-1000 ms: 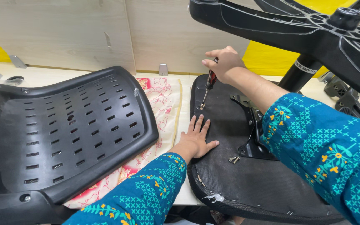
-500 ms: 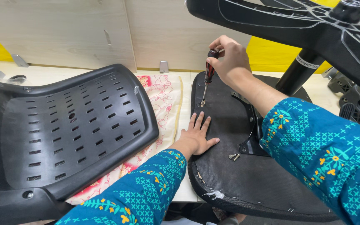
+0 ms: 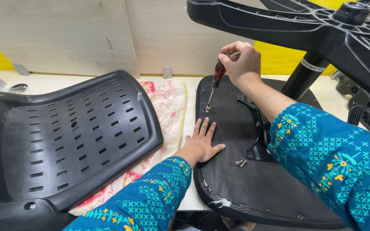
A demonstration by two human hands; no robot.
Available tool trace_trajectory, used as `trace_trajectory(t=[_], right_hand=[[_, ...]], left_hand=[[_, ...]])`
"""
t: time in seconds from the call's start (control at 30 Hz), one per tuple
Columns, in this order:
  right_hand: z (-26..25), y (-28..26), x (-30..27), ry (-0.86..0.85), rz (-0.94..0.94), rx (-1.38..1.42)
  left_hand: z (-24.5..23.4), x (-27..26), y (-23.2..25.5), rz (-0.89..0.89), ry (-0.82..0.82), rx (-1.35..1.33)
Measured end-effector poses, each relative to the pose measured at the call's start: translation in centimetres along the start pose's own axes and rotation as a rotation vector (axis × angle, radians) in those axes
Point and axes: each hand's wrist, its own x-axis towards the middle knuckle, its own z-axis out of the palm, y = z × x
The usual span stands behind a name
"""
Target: The person uses a screwdriver to remove screws from the underside of an office chair seat. They unscrew multiple fasteners one by one and place them on the seat surface.
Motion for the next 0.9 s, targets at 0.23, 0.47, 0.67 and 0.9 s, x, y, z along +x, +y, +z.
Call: trace_trajectory(t=[0.23,0.47,0.67,0.9], right_hand=[[0.7,-0.1,-1.3,0.069,-0.218,0.036],[1.1,-0.5,-1.8,0.128,-0.030,0.047],[1.9,-0.5,-2.3,0.123,-0.100,0.165],[2.5,-1.6,-3.7,0.287,-0.264,0.009]], left_hand=[[0.1,0.0,0.0,-0.001,-0.010,0.007],[0.1,0.0,0.0,0.002,-0.012,-0.002],[0.2,0.1,0.0,-0.002,-0.020,-0.001],[0.1,-0.2,0.0,0.016,-0.007,-0.007]])
